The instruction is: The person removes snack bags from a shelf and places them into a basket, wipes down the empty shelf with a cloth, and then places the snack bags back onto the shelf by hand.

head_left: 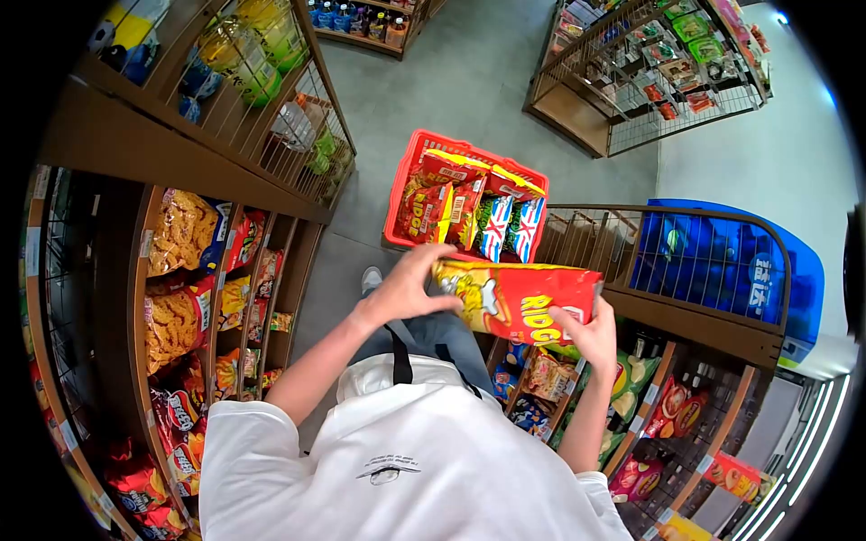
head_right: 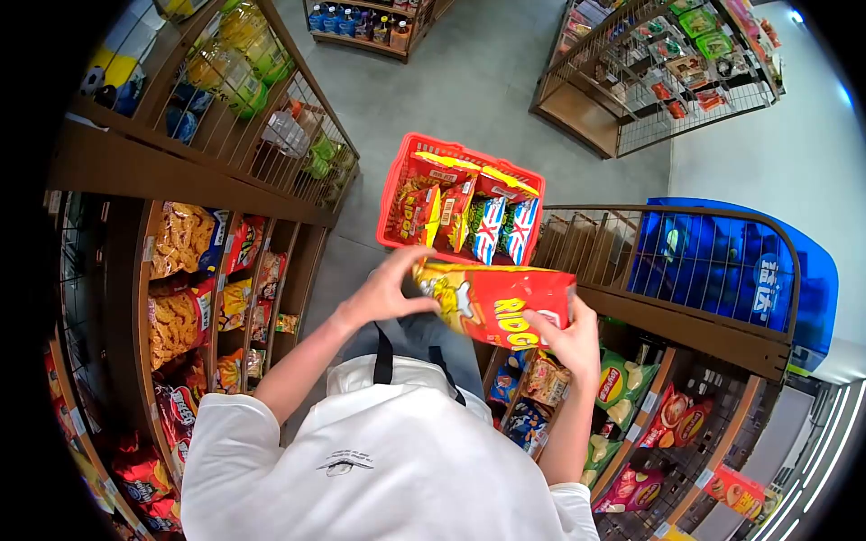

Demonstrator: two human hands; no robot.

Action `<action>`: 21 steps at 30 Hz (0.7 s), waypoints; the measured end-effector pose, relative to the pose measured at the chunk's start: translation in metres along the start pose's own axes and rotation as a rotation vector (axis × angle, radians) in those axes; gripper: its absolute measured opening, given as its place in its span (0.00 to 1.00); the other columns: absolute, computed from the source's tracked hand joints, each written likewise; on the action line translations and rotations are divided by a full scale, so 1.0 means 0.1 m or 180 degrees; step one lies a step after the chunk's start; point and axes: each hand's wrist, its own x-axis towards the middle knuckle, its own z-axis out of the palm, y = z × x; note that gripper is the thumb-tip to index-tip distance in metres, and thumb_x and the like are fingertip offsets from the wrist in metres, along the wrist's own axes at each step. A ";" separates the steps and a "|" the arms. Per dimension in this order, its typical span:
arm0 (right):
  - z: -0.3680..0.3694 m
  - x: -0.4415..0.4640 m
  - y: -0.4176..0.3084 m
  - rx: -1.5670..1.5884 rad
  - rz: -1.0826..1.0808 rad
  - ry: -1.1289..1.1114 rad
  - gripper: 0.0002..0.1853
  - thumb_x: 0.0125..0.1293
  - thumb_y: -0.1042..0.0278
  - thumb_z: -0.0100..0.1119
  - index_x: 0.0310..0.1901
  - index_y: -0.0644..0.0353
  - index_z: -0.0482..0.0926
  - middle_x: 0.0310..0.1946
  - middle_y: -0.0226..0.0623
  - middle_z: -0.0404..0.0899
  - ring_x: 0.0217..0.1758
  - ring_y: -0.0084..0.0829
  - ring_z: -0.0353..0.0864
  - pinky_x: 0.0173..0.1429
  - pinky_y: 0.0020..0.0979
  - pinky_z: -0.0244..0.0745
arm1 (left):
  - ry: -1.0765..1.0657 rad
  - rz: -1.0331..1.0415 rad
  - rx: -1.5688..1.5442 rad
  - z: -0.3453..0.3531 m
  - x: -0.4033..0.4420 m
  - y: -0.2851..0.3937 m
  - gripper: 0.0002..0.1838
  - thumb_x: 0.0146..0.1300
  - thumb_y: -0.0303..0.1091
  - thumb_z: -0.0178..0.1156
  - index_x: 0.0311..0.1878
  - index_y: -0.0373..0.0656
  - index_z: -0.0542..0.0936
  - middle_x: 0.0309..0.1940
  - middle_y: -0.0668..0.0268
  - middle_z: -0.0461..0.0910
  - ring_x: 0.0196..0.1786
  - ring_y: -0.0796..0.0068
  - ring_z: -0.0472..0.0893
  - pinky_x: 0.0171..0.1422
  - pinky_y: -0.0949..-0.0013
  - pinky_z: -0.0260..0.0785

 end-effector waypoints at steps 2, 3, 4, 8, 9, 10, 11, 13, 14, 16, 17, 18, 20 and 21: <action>-0.18 0.08 0.11 0.0370 -0.0076 0.0322 0.17 0.57 0.72 0.71 0.46 0.69 0.78 0.39 0.39 0.85 0.39 0.24 0.84 0.45 0.28 0.80 | 0.0434 -0.0331 -0.0012 0.04 0.02 -0.18 0.46 0.50 0.48 0.75 0.67 0.37 0.63 0.62 0.49 0.69 0.66 0.52 0.69 0.70 0.57 0.61; -0.26 0.12 0.09 0.0470 0.0068 0.0368 0.18 0.57 0.72 0.71 0.46 0.69 0.78 0.40 0.39 0.85 0.39 0.24 0.84 0.45 0.28 0.80 | 0.0323 -0.0536 -0.0147 0.07 0.05 -0.26 0.49 0.51 0.48 0.74 0.69 0.37 0.59 0.64 0.51 0.68 0.67 0.56 0.69 0.69 0.56 0.63; -0.35 0.18 0.12 0.0468 0.0035 0.0334 0.18 0.57 0.72 0.71 0.46 0.69 0.78 0.40 0.40 0.85 0.39 0.24 0.84 0.45 0.28 0.80 | 0.0211 -0.0811 -0.0727 0.16 0.08 -0.31 0.49 0.51 0.47 0.74 0.70 0.37 0.58 0.65 0.52 0.67 0.66 0.58 0.70 0.67 0.56 0.65; -0.69 0.43 0.11 0.0295 -0.0175 -0.0192 0.19 0.55 0.70 0.73 0.45 0.69 0.79 0.38 0.38 0.86 0.38 0.23 0.84 0.44 0.28 0.79 | -0.0281 -0.0758 -0.1104 0.39 0.26 -0.08 0.51 0.51 0.45 0.75 0.72 0.38 0.56 0.66 0.54 0.68 0.65 0.64 0.71 0.65 0.60 0.67; -0.76 0.52 0.09 0.0106 -0.0256 -0.0332 0.18 0.55 0.69 0.73 0.45 0.69 0.80 0.37 0.38 0.86 0.37 0.23 0.84 0.44 0.28 0.79 | -0.0231 -0.0440 -0.1109 0.52 0.33 -0.08 0.52 0.48 0.45 0.77 0.72 0.39 0.58 0.65 0.53 0.68 0.65 0.64 0.71 0.66 0.61 0.66; -0.82 0.58 -0.03 -0.0089 -0.0315 -0.0517 0.19 0.53 0.68 0.73 0.44 0.68 0.80 0.35 0.37 0.86 0.37 0.21 0.84 0.43 0.27 0.78 | -0.0304 -0.0484 -0.0924 0.58 0.40 0.02 0.52 0.47 0.45 0.77 0.71 0.38 0.59 0.65 0.52 0.69 0.65 0.62 0.71 0.67 0.61 0.65; -0.86 0.66 -0.12 -0.0474 -0.0377 -0.0549 0.20 0.51 0.66 0.74 0.43 0.68 0.81 0.33 0.39 0.86 0.36 0.22 0.84 0.43 0.28 0.78 | -0.0391 -0.0526 -0.0739 0.64 0.47 0.13 0.52 0.46 0.45 0.77 0.71 0.38 0.60 0.64 0.51 0.70 0.65 0.61 0.72 0.67 0.61 0.65; -0.93 0.93 -0.13 -0.0768 -0.0492 -0.0903 0.22 0.48 0.62 0.75 0.42 0.67 0.82 0.32 0.41 0.86 0.34 0.26 0.85 0.44 0.30 0.79 | -0.0544 -0.0791 -0.0592 0.83 0.64 0.18 0.50 0.46 0.45 0.77 0.70 0.38 0.62 0.59 0.49 0.74 0.62 0.58 0.75 0.66 0.60 0.67; -0.95 1.08 -0.13 -0.0994 -0.0586 -0.0963 0.24 0.46 0.60 0.76 0.42 0.67 0.82 0.32 0.42 0.86 0.34 0.30 0.86 0.44 0.32 0.79 | -0.0608 -0.0883 -0.0570 0.91 0.74 0.20 0.49 0.47 0.44 0.77 0.70 0.38 0.62 0.58 0.49 0.75 0.62 0.58 0.76 0.65 0.60 0.67; -0.93 1.42 -0.10 -0.1382 -0.0703 -0.1062 0.26 0.43 0.59 0.77 0.43 0.66 0.82 0.33 0.43 0.86 0.34 0.33 0.86 0.45 0.33 0.79 | -0.0649 -0.0911 -0.0419 1.08 0.91 0.12 0.45 0.49 0.42 0.75 0.68 0.37 0.64 0.57 0.47 0.76 0.60 0.59 0.77 0.64 0.61 0.68; -0.91 1.60 -0.07 -0.1541 -0.0729 -0.1102 0.26 0.43 0.60 0.78 0.43 0.65 0.82 0.35 0.43 0.86 0.35 0.32 0.86 0.44 0.32 0.79 | -0.0692 -0.0911 -0.0372 1.15 0.99 0.08 0.45 0.49 0.42 0.75 0.68 0.37 0.64 0.57 0.47 0.76 0.60 0.59 0.77 0.64 0.61 0.68; -0.89 1.75 -0.05 -0.1489 -0.0732 -0.1075 0.26 0.43 0.60 0.78 0.43 0.65 0.82 0.35 0.43 0.86 0.35 0.32 0.86 0.44 0.32 0.79 | -0.0615 -0.1055 -0.0179 1.20 1.06 0.03 0.44 0.50 0.41 0.75 0.67 0.36 0.65 0.56 0.48 0.76 0.59 0.59 0.77 0.63 0.61 0.69; -0.83 2.01 -0.02 -0.1689 -0.0809 -0.1216 0.32 0.41 0.54 0.78 0.47 0.63 0.82 0.37 0.45 0.86 0.39 0.36 0.86 0.46 0.34 0.80 | -0.0495 -0.1195 -0.0103 1.27 1.16 -0.08 0.40 0.53 0.39 0.73 0.65 0.34 0.65 0.54 0.49 0.77 0.57 0.59 0.79 0.60 0.63 0.71; -0.80 2.10 -0.01 -0.1649 -0.0802 -0.1205 0.32 0.41 0.54 0.78 0.47 0.63 0.82 0.37 0.45 0.86 0.39 0.36 0.86 0.46 0.34 0.80 | -0.0526 -0.1202 -0.0075 1.30 1.17 -0.16 0.40 0.53 0.39 0.73 0.65 0.34 0.65 0.54 0.49 0.77 0.57 0.59 0.79 0.60 0.63 0.71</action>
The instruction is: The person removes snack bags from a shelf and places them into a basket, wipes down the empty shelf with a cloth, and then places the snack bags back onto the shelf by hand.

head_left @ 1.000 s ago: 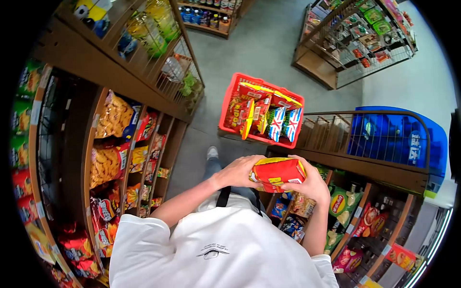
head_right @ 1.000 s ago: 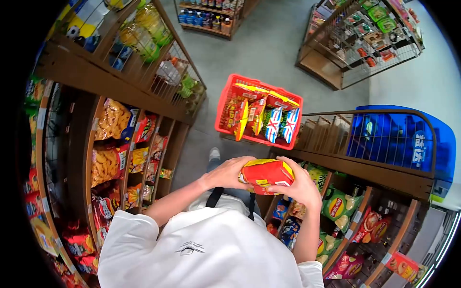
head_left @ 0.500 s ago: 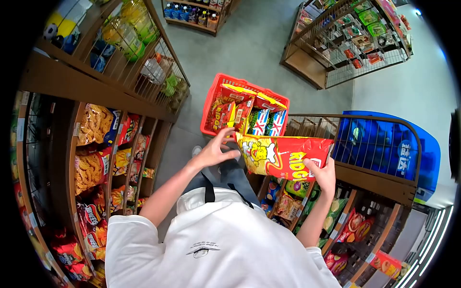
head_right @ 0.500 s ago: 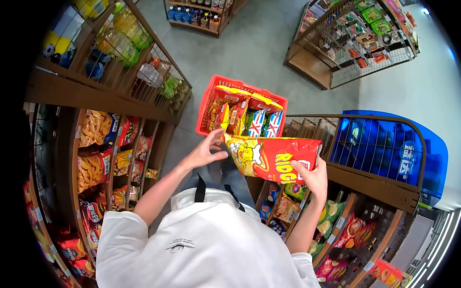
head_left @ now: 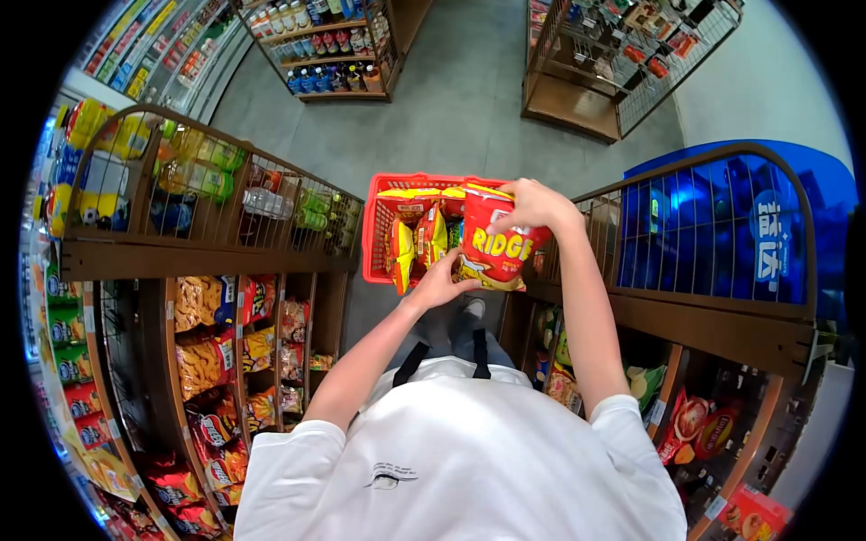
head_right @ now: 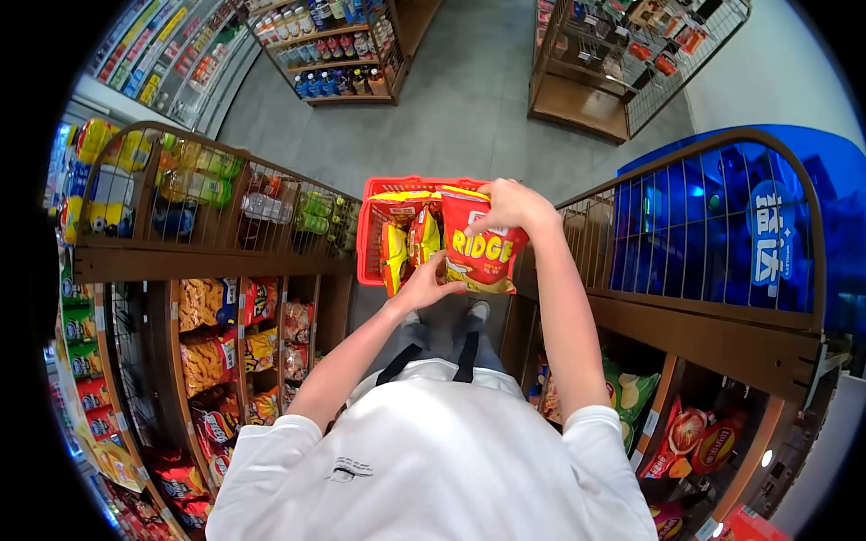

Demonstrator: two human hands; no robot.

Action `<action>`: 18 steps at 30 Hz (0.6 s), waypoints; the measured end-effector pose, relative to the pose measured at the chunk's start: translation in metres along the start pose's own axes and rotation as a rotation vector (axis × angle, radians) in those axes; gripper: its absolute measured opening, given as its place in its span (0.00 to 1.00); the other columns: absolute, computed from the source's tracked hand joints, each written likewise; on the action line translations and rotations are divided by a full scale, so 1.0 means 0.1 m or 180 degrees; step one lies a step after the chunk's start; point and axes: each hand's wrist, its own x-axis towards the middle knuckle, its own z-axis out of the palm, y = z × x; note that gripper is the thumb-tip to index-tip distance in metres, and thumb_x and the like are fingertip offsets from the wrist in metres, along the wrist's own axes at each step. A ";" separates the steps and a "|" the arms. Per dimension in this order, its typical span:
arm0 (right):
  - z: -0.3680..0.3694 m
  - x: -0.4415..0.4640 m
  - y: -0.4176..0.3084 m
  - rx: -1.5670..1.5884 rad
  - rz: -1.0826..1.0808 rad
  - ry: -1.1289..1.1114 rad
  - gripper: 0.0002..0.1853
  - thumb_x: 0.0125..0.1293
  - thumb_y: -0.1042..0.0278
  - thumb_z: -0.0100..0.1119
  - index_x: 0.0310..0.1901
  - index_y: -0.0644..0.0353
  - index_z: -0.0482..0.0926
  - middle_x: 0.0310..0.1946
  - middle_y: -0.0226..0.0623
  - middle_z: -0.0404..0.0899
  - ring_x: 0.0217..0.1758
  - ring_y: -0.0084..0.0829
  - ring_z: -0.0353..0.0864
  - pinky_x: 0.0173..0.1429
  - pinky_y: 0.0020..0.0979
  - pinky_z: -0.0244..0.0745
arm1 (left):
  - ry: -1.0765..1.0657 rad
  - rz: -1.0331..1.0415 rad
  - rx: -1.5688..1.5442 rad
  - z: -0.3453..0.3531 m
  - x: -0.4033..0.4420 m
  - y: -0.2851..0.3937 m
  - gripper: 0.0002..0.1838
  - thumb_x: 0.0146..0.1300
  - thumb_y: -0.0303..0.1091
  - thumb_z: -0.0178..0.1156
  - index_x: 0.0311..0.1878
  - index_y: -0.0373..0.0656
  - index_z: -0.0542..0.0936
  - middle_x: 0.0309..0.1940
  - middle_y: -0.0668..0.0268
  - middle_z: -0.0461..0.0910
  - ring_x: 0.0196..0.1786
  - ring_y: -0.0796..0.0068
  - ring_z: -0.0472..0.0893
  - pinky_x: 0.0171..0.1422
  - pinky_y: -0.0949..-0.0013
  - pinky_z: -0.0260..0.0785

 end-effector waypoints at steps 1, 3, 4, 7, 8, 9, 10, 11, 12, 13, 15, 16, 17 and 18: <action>0.00 0.08 0.01 -0.0043 0.0085 -0.0089 0.34 0.39 0.51 0.77 0.49 0.61 0.82 0.39 0.46 0.86 0.42 0.38 0.86 0.49 0.36 0.80 | 0.0046 -0.0038 -0.0172 0.03 0.05 -0.11 0.40 0.53 0.38 0.73 0.65 0.33 0.65 0.53 0.49 0.77 0.57 0.59 0.79 0.60 0.63 0.71; 0.01 0.25 0.08 -0.0121 0.0234 -0.0338 0.37 0.41 0.43 0.75 0.53 0.57 0.82 0.45 0.47 0.84 0.49 0.40 0.84 0.55 0.38 0.78 | 0.0207 -0.0019 -0.0360 0.15 0.14 -0.44 0.38 0.56 0.39 0.71 0.65 0.31 0.65 0.51 0.48 0.79 0.56 0.61 0.80 0.61 0.63 0.71; 0.04 0.31 0.12 -0.0112 0.0233 -0.0355 0.37 0.41 0.43 0.75 0.53 0.57 0.82 0.45 0.47 0.84 0.49 0.40 0.84 0.55 0.38 0.78 | 0.0207 -0.0038 -0.0362 0.18 0.17 -0.52 0.38 0.56 0.39 0.71 0.65 0.31 0.65 0.51 0.48 0.79 0.56 0.61 0.80 0.61 0.63 0.71; 0.22 0.54 0.29 -0.0609 0.0318 0.0183 0.41 0.43 0.34 0.71 0.57 0.52 0.79 0.52 0.46 0.81 0.56 0.42 0.80 0.63 0.44 0.72 | 0.0412 -0.0262 -0.0175 0.19 0.18 -0.55 0.37 0.59 0.40 0.67 0.66 0.30 0.64 0.51 0.47 0.79 0.56 0.57 0.80 0.60 0.62 0.72; 0.28 0.61 0.40 -0.0607 0.0313 0.0161 0.41 0.43 0.34 0.71 0.57 0.52 0.79 0.52 0.46 0.81 0.56 0.42 0.80 0.63 0.44 0.72 | 0.0418 -0.0282 -0.0183 0.21 0.20 -0.53 0.37 0.59 0.40 0.67 0.66 0.30 0.64 0.51 0.47 0.79 0.56 0.57 0.80 0.60 0.62 0.72; 0.29 0.60 0.41 -0.0622 0.0113 0.0472 0.40 0.45 0.35 0.70 0.58 0.52 0.79 0.52 0.46 0.81 0.56 0.43 0.80 0.64 0.48 0.69 | 0.0553 -0.0385 -0.0201 0.24 0.22 -0.57 0.36 0.60 0.40 0.66 0.65 0.30 0.64 0.51 0.47 0.79 0.55 0.56 0.80 0.60 0.61 0.71; 0.33 0.60 0.43 -0.0634 -0.0084 0.0776 0.40 0.46 0.35 0.70 0.58 0.52 0.78 0.51 0.47 0.81 0.56 0.43 0.80 0.65 0.52 0.67 | 0.0686 -0.0493 -0.0223 0.27 0.22 -0.61 0.35 0.61 0.40 0.65 0.65 0.30 0.64 0.51 0.46 0.79 0.55 0.55 0.80 0.60 0.61 0.71; 0.33 0.58 0.46 -0.0551 -0.0069 0.0742 0.39 0.50 0.36 0.68 0.60 0.52 0.76 0.51 0.48 0.81 0.58 0.44 0.79 0.66 0.56 0.63 | 0.0760 -0.0490 -0.0073 0.29 0.22 -0.65 0.33 0.63 0.40 0.62 0.65 0.30 0.64 0.52 0.46 0.78 0.55 0.55 0.79 0.61 0.60 0.70; 0.38 0.61 0.52 -0.0556 -0.0068 0.0718 0.39 0.50 0.36 0.68 0.60 0.52 0.76 0.51 0.48 0.81 0.58 0.44 0.79 0.66 0.56 0.63 | 0.0763 -0.0509 -0.0090 0.31 0.21 -0.67 0.33 0.63 0.40 0.62 0.65 0.30 0.64 0.52 0.46 0.78 0.55 0.55 0.79 0.61 0.60 0.70; 0.45 0.65 0.61 -0.0468 -0.0072 0.1035 0.38 0.50 0.36 0.67 0.60 0.51 0.76 0.52 0.48 0.80 0.59 0.44 0.78 0.66 0.56 0.63 | 0.0763 -0.0516 -0.0101 0.32 0.21 -0.68 0.33 0.63 0.40 0.62 0.65 0.30 0.64 0.53 0.46 0.77 0.55 0.55 0.79 0.62 0.60 0.69; 0.54 0.65 0.69 -0.0388 -0.0144 0.1724 0.35 0.55 0.40 0.66 0.59 0.55 0.75 0.55 0.48 0.78 0.62 0.46 0.74 0.65 0.53 0.65 | 0.0758 -0.0513 -0.0109 0.32 0.20 -0.67 0.33 0.63 0.40 0.62 0.64 0.30 0.64 0.54 0.46 0.76 0.56 0.55 0.78 0.62 0.60 0.69; 0.55 0.63 0.69 -0.0390 -0.0137 0.1735 0.35 0.55 0.40 0.66 0.59 0.55 0.75 0.55 0.48 0.78 0.62 0.46 0.74 0.65 0.53 0.65 | 0.0782 -0.0511 -0.0012 0.30 0.19 -0.66 0.33 0.63 0.40 0.62 0.65 0.30 0.64 0.55 0.46 0.75 0.57 0.55 0.77 0.62 0.59 0.69; 0.56 0.60 0.69 -0.0156 -0.0081 0.2094 0.34 0.56 0.41 0.66 0.59 0.57 0.75 0.55 0.48 0.78 0.62 0.47 0.74 0.65 0.50 0.66 | 0.0799 -0.0508 0.0088 0.29 0.17 -0.65 0.33 0.63 0.40 0.62 0.65 0.31 0.64 0.56 0.45 0.75 0.57 0.55 0.77 0.62 0.59 0.69; 0.57 0.56 0.71 0.0080 -0.0021 0.2455 0.34 0.57 0.43 0.66 0.58 0.59 0.75 0.56 0.48 0.77 0.63 0.47 0.73 0.65 0.47 0.67 | 0.0779 -0.0494 0.0093 0.27 0.15 -0.60 0.33 0.63 0.40 0.62 0.65 0.31 0.64 0.56 0.45 0.75 0.57 0.55 0.77 0.62 0.59 0.69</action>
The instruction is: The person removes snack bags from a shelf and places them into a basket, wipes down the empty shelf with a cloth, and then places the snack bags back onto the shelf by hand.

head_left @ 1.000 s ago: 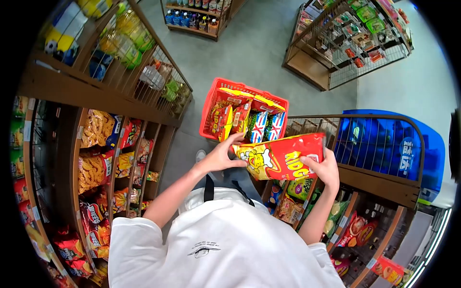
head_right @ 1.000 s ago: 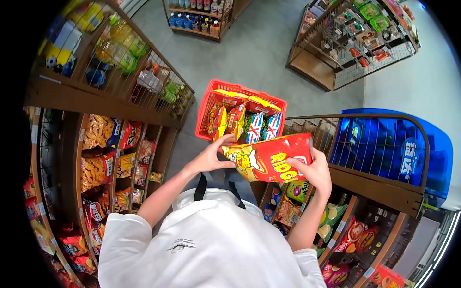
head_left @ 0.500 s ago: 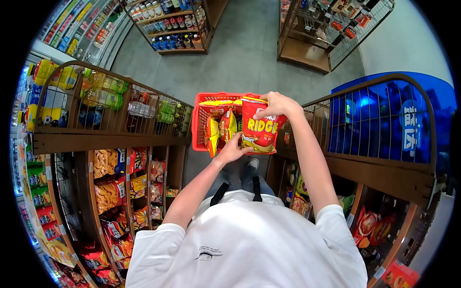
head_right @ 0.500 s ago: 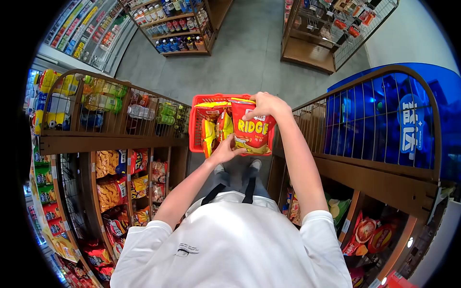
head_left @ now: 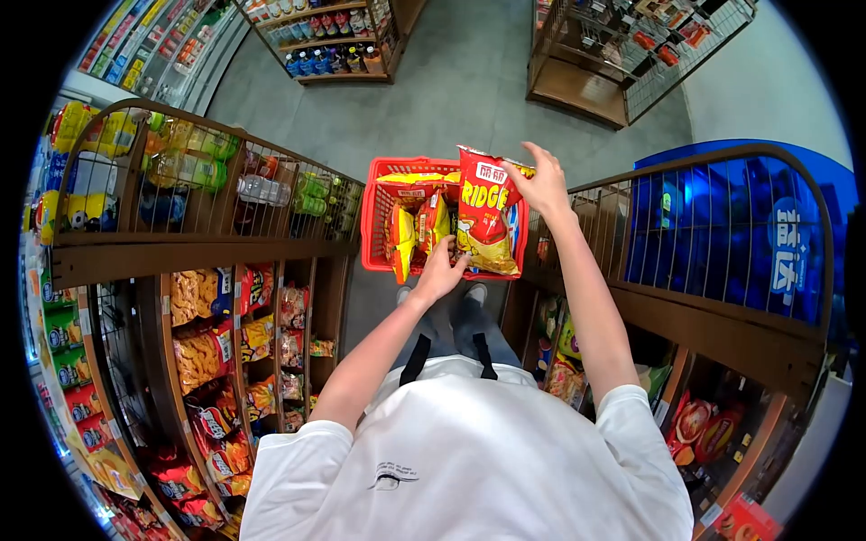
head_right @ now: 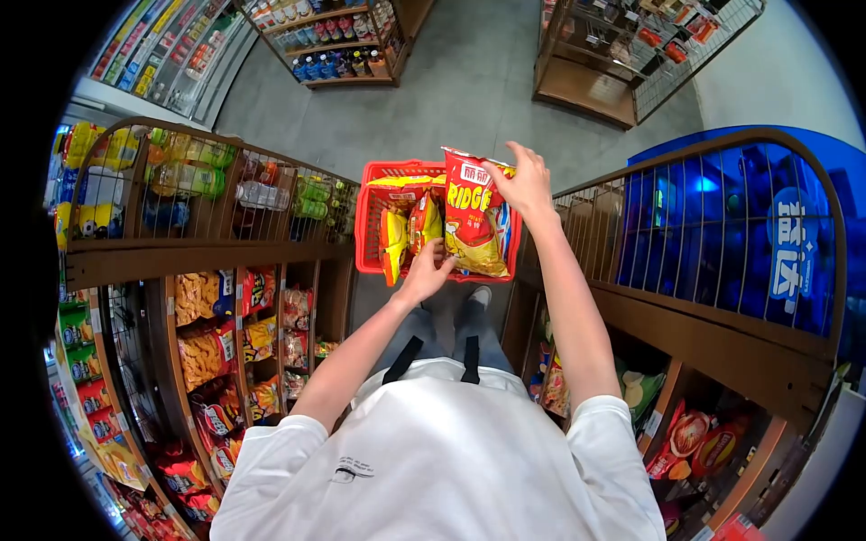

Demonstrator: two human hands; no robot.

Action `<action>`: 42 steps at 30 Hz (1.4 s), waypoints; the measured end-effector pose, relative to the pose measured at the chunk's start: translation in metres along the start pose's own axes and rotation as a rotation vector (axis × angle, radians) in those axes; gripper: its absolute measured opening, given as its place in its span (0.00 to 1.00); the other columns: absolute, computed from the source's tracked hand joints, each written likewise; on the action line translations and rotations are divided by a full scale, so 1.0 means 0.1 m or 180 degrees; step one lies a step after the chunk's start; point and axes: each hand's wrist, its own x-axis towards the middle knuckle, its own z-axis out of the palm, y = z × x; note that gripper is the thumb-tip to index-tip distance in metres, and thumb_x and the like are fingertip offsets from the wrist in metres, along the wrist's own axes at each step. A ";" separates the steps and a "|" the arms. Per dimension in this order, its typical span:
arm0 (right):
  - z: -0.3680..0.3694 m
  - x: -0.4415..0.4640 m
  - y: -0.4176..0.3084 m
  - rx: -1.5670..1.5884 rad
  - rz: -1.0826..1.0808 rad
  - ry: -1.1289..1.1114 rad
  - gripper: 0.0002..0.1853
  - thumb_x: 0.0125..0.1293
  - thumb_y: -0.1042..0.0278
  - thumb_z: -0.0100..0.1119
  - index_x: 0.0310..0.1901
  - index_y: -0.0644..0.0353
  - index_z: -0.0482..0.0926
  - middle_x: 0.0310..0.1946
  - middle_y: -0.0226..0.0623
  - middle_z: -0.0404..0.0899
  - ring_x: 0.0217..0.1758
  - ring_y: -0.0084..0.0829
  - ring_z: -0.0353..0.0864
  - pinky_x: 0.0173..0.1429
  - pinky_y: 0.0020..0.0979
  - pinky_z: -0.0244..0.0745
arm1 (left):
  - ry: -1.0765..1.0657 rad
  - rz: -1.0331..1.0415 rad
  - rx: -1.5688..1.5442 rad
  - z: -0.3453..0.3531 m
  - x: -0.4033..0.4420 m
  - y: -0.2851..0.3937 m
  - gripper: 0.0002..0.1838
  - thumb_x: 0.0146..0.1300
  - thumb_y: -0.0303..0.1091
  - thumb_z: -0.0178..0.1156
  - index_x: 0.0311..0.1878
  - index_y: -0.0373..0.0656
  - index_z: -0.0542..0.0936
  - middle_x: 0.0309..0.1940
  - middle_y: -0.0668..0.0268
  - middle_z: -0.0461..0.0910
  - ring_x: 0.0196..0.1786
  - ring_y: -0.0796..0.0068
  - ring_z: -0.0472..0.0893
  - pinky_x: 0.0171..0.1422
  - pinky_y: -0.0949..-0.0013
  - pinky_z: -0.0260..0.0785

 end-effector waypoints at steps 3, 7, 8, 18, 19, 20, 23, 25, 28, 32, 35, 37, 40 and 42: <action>-0.07 -0.20 0.02 0.0465 0.0229 0.0527 0.28 0.60 0.49 0.65 0.54 0.64 0.76 0.54 0.50 0.77 0.60 0.47 0.74 0.64 0.42 0.68 | 0.0131 0.0087 0.0029 -0.10 -0.08 0.13 0.31 0.63 0.38 0.62 0.64 0.31 0.65 0.56 0.46 0.74 0.56 0.55 0.77 0.62 0.59 0.69; -0.11 -0.71 -0.01 0.1091 0.0640 0.1277 0.19 0.65 0.59 0.63 0.48 0.66 0.79 0.45 0.47 0.82 0.51 0.41 0.80 0.56 0.37 0.73 | 0.0193 0.0395 0.0068 -0.27 -0.12 0.25 0.26 0.63 0.36 0.62 0.59 0.31 0.69 0.53 0.47 0.76 0.52 0.57 0.79 0.59 0.59 0.71; -0.09 -0.90 -0.01 0.1437 0.0845 0.1377 0.16 0.66 0.61 0.62 0.47 0.67 0.79 0.41 0.45 0.83 0.47 0.37 0.83 0.53 0.34 0.75 | 0.0160 0.0425 0.0001 -0.30 -0.12 0.27 0.24 0.63 0.36 0.62 0.58 0.31 0.70 0.53 0.47 0.76 0.51 0.58 0.80 0.57 0.59 0.72; 0.23 -3.31 -0.75 0.1841 0.2360 0.1879 0.11 0.69 0.63 0.59 0.43 0.64 0.81 0.32 0.33 0.84 0.35 0.20 0.81 0.43 0.25 0.76 | -0.1786 0.0864 -0.0331 -0.25 -0.42 -0.13 0.10 0.67 0.32 0.58 0.45 0.34 0.78 0.32 0.60 0.84 0.36 0.74 0.82 0.44 0.70 0.75; 0.23 -3.54 -0.86 0.1752 0.2536 0.2025 0.12 0.70 0.63 0.58 0.44 0.64 0.80 0.33 0.33 0.84 0.37 0.21 0.82 0.45 0.26 0.77 | -0.2049 0.0962 -0.0378 -0.19 -0.59 -0.21 0.10 0.67 0.32 0.58 0.45 0.34 0.78 0.32 0.60 0.84 0.36 0.74 0.82 0.44 0.70 0.75; 0.25 -3.77 -0.97 0.1718 0.2701 0.2137 0.12 0.70 0.63 0.58 0.45 0.64 0.79 0.34 0.33 0.83 0.38 0.22 0.82 0.46 0.26 0.78 | -0.2251 0.0910 -0.0319 -0.17 -0.76 -0.31 0.10 0.67 0.32 0.57 0.43 0.34 0.79 0.31 0.61 0.84 0.35 0.75 0.82 0.43 0.71 0.75; 0.27 -4.38 -1.28 0.1860 0.3038 0.2816 0.13 0.70 0.64 0.58 0.46 0.66 0.79 0.36 0.37 0.84 0.40 0.24 0.83 0.47 0.26 0.79 | -0.2789 0.0838 0.0037 -0.14 -1.03 -0.34 0.10 0.66 0.33 0.58 0.40 0.34 0.80 0.28 0.62 0.83 0.32 0.76 0.82 0.40 0.72 0.75; 0.29 -4.77 -1.45 0.1926 0.3223 0.3248 0.12 0.69 0.66 0.59 0.46 0.66 0.79 0.36 0.38 0.84 0.40 0.25 0.84 0.46 0.26 0.79 | -0.3252 0.0942 0.0222 -0.11 -1.23 -0.37 0.10 0.67 0.32 0.57 0.42 0.35 0.80 0.29 0.61 0.84 0.32 0.75 0.83 0.40 0.71 0.76; 0.36 -5.29 -1.69 0.1882 0.3523 0.3707 0.11 0.69 0.66 0.59 0.47 0.63 0.80 0.37 0.36 0.85 0.38 0.22 0.83 0.41 0.24 0.77 | -0.3640 0.1108 0.0399 -0.10 -1.45 -0.37 0.09 0.68 0.30 0.55 0.44 0.35 0.80 0.28 0.63 0.83 0.32 0.76 0.83 0.38 0.72 0.76; 0.53 -5.89 -1.98 0.1766 0.3886 0.4019 0.10 0.70 0.66 0.58 0.47 0.61 0.80 0.37 0.34 0.85 0.38 0.22 0.83 0.41 0.24 0.77 | -0.3891 0.1044 0.0697 -0.09 -1.63 -0.50 0.10 0.68 0.29 0.52 0.43 0.35 0.81 0.27 0.63 0.83 0.30 0.78 0.82 0.32 0.74 0.74; 0.74 -6.41 -2.20 0.1883 0.3996 0.4341 0.10 0.69 0.67 0.59 0.49 0.60 0.80 0.37 0.34 0.85 0.37 0.23 0.83 0.40 0.25 0.78 | -0.3856 0.0882 0.0961 -0.08 -1.87 -0.70 0.11 0.65 0.29 0.51 0.38 0.35 0.82 0.23 0.64 0.81 0.26 0.80 0.80 0.29 0.74 0.72; 0.86 -6.78 -2.33 0.2016 0.4021 0.4599 0.10 0.69 0.67 0.59 0.49 0.60 0.80 0.37 0.34 0.85 0.37 0.23 0.83 0.39 0.25 0.79 | -0.3863 0.0952 0.1350 -0.11 -2.15 -0.70 0.12 0.62 0.32 0.51 0.32 0.35 0.81 0.20 0.64 0.79 0.25 0.79 0.79 0.28 0.71 0.70; 1.10 -7.32 -2.46 0.2330 0.4097 0.5219 0.10 0.68 0.69 0.59 0.49 0.61 0.80 0.37 0.37 0.84 0.37 0.25 0.84 0.37 0.26 0.81 | -0.4049 0.1026 0.1861 -0.28 -2.59 -0.72 0.15 0.60 0.36 0.50 0.25 0.35 0.79 0.18 0.63 0.78 0.23 0.76 0.77 0.30 0.67 0.70; 1.30 -7.64 -2.51 0.2442 0.4240 0.5575 0.11 0.69 0.68 0.59 0.50 0.60 0.79 0.38 0.36 0.84 0.37 0.26 0.84 0.37 0.28 0.82 | -0.4218 0.1102 0.2202 -0.35 -2.79 -0.71 0.16 0.58 0.37 0.49 0.23 0.35 0.78 0.17 0.61 0.77 0.24 0.72 0.77 0.32 0.65 0.70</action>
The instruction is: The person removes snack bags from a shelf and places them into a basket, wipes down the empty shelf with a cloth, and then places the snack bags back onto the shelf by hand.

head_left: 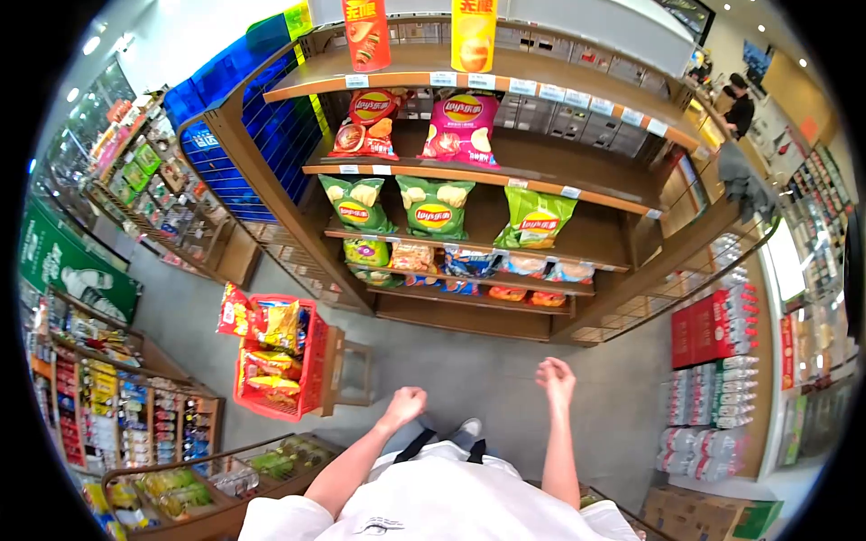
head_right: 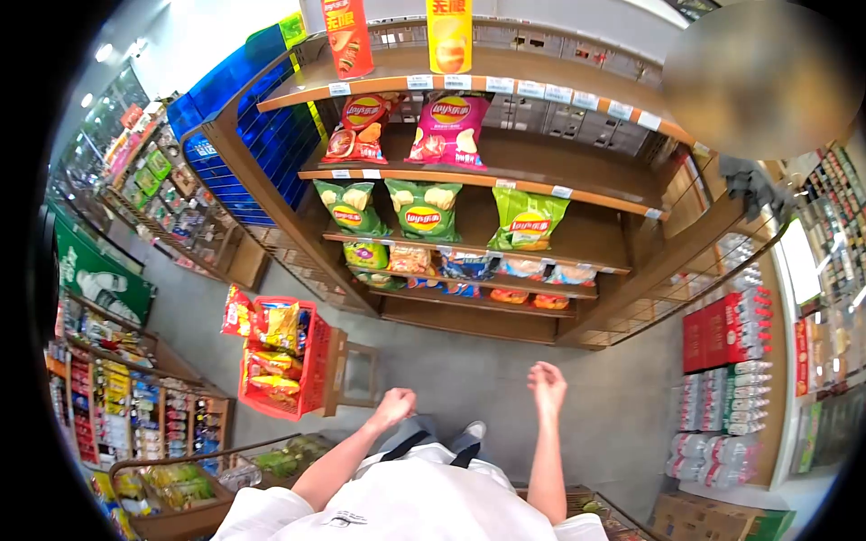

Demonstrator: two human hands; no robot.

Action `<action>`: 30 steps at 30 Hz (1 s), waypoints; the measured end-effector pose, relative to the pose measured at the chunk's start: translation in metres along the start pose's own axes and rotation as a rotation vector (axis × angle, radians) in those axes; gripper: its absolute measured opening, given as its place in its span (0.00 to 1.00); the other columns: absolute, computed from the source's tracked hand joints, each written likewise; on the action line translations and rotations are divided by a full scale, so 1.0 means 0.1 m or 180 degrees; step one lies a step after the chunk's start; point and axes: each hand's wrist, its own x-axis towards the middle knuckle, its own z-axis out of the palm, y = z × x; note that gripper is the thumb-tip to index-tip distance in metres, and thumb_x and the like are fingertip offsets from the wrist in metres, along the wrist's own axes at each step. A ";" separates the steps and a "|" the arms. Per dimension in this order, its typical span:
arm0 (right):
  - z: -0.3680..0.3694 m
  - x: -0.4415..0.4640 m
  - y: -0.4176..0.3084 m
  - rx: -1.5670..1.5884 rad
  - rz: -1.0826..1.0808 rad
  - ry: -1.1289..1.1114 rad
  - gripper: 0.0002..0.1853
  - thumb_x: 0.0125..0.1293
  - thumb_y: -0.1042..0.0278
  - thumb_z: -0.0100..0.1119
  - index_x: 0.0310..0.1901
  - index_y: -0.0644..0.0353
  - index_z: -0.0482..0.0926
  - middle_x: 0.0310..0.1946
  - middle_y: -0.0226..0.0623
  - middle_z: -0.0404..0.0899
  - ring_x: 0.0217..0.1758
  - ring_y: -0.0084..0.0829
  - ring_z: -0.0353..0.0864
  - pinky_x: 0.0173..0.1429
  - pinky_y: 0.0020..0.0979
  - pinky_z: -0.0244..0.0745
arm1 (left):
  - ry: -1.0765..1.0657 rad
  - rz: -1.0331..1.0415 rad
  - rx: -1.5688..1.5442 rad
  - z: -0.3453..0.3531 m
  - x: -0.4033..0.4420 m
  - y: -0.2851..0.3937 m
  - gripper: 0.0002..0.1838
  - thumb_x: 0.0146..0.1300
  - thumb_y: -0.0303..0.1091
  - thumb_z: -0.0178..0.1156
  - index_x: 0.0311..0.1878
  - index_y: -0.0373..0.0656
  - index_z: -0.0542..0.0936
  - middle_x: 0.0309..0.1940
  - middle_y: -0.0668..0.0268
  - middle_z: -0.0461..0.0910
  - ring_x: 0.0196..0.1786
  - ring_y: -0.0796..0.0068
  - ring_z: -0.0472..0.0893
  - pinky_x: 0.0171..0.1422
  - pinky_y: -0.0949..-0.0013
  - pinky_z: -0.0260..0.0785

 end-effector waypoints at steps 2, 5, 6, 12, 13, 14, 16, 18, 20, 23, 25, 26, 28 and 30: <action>-0.28 0.09 0.22 0.0203 0.0099 0.0150 0.13 0.67 0.65 0.61 0.51 0.59 0.79 0.39 0.36 0.83 0.38 0.26 0.84 0.37 0.29 0.83 | -0.0082 -0.0114 0.0173 0.06 0.02 -0.05 0.18 0.58 0.39 0.48 0.20 0.35 0.76 0.16 0.61 0.77 0.24 0.70 0.78 0.31 0.64 0.69; -0.50 0.08 0.29 0.0442 0.0210 0.0367 0.15 0.66 0.64 0.62 0.51 0.60 0.78 0.41 0.36 0.82 0.39 0.25 0.83 0.37 0.29 0.82 | 0.0002 -0.0110 0.0283 0.00 0.01 0.00 0.21 0.58 0.41 0.46 0.18 0.35 0.74 0.15 0.59 0.76 0.23 0.68 0.77 0.30 0.62 0.68; -0.55 0.07 0.30 0.0496 0.0247 0.0437 0.15 0.66 0.64 0.62 0.51 0.60 0.78 0.42 0.35 0.82 0.39 0.25 0.82 0.37 0.28 0.82 | 0.0020 -0.0112 0.0333 -0.03 0.01 -0.01 0.21 0.58 0.41 0.46 0.18 0.35 0.74 0.15 0.59 0.76 0.23 0.68 0.77 0.30 0.62 0.68; -0.56 0.06 0.33 0.0437 0.0322 0.0637 0.14 0.64 0.63 0.65 0.49 0.56 0.80 0.41 0.30 0.82 0.41 0.22 0.81 0.37 0.27 0.79 | 0.0214 -0.0164 0.0720 -0.24 0.17 0.16 0.31 0.64 0.58 0.52 0.23 0.35 0.80 0.14 0.60 0.77 0.21 0.69 0.78 0.31 0.62 0.70; -0.53 0.07 0.35 0.0408 0.0278 0.0670 0.14 0.62 0.62 0.66 0.48 0.55 0.80 0.41 0.29 0.82 0.40 0.22 0.81 0.37 0.27 0.79 | 0.0162 -0.0339 0.0665 -0.25 0.14 0.33 0.29 0.65 0.55 0.53 0.23 0.35 0.80 0.14 0.61 0.77 0.21 0.72 0.78 0.29 0.65 0.71; -0.47 0.12 0.36 0.0363 0.0231 0.0685 0.14 0.61 0.62 0.68 0.47 0.55 0.81 0.40 0.29 0.82 0.40 0.21 0.81 0.37 0.27 0.79 | 0.0223 -0.0126 0.0665 -0.25 0.18 0.37 0.26 0.66 0.50 0.55 0.24 0.35 0.80 0.15 0.62 0.78 0.21 0.75 0.78 0.28 0.68 0.72; -0.35 0.22 0.41 0.0122 0.0194 0.0698 0.17 0.60 0.60 0.69 0.48 0.57 0.82 0.42 0.31 0.83 0.40 0.22 0.81 0.37 0.27 0.78 | 0.0151 -0.0120 0.0064 -0.28 0.35 0.31 0.16 0.66 0.39 0.56 0.32 0.34 0.80 0.24 0.62 0.80 0.26 0.76 0.80 0.30 0.70 0.77; -0.18 0.16 0.14 0.0149 0.0313 0.0597 0.20 0.59 0.59 0.70 0.51 0.59 0.82 0.43 0.32 0.83 0.41 0.23 0.82 0.38 0.26 0.78 | 0.0076 -0.0038 -0.0133 -0.33 0.64 0.17 0.13 0.66 0.36 0.54 0.34 0.34 0.79 0.26 0.62 0.80 0.29 0.75 0.81 0.32 0.69 0.79; 0.05 0.14 -0.03 -0.0001 0.0281 0.0587 0.22 0.60 0.59 0.69 0.54 0.60 0.80 0.46 0.35 0.83 0.44 0.25 0.82 0.40 0.26 0.78 | -0.0004 0.0181 -0.0244 -0.39 0.92 0.25 0.11 0.66 0.34 0.53 0.35 0.35 0.78 0.26 0.62 0.80 0.29 0.74 0.81 0.32 0.68 0.79; 0.46 0.08 -0.34 -0.0192 0.0082 0.0204 0.21 0.62 0.59 0.68 0.54 0.61 0.80 0.47 0.38 0.83 0.49 0.27 0.82 0.45 0.29 0.79 | -0.0110 0.0469 -0.0438 -0.59 1.22 0.51 0.10 0.66 0.32 0.51 0.34 0.35 0.77 0.25 0.62 0.79 0.29 0.74 0.81 0.32 0.68 0.79; 0.72 0.12 -0.40 -0.0222 -0.0030 -0.0036 0.21 0.61 0.59 0.68 0.53 0.61 0.80 0.45 0.38 0.84 0.48 0.27 0.83 0.48 0.29 0.79 | -0.0193 0.0598 -0.0555 -0.71 1.43 0.69 0.11 0.65 0.32 0.52 0.32 0.36 0.78 0.24 0.62 0.79 0.30 0.74 0.81 0.32 0.69 0.79; 0.85 0.14 -0.45 -0.0251 -0.0080 -0.0137 0.21 0.61 0.59 0.68 0.52 0.62 0.80 0.44 0.39 0.85 0.47 0.28 0.83 0.50 0.30 0.78 | -0.0297 0.0678 -0.0735 -0.77 1.55 0.74 0.11 0.65 0.31 0.51 0.30 0.36 0.77 0.24 0.62 0.78 0.28 0.74 0.80 0.31 0.68 0.78; 1.09 0.11 -0.68 -0.0565 -0.0047 -0.0444 0.21 0.62 0.58 0.67 0.53 0.61 0.80 0.44 0.39 0.85 0.48 0.28 0.83 0.51 0.30 0.79 | -0.0484 0.0775 -0.0922 -0.88 1.79 0.76 0.12 0.65 0.31 0.49 0.28 0.36 0.76 0.23 0.62 0.78 0.27 0.74 0.79 0.30 0.68 0.77; 1.27 0.12 -0.75 -0.0850 -0.0185 -0.0582 0.22 0.63 0.55 0.66 0.54 0.60 0.80 0.44 0.38 0.85 0.48 0.28 0.83 0.52 0.30 0.78 | -0.0738 0.0748 -0.1198 -0.93 1.99 0.69 0.15 0.63 0.30 0.46 0.21 0.38 0.74 0.20 0.61 0.77 0.23 0.72 0.78 0.27 0.67 0.74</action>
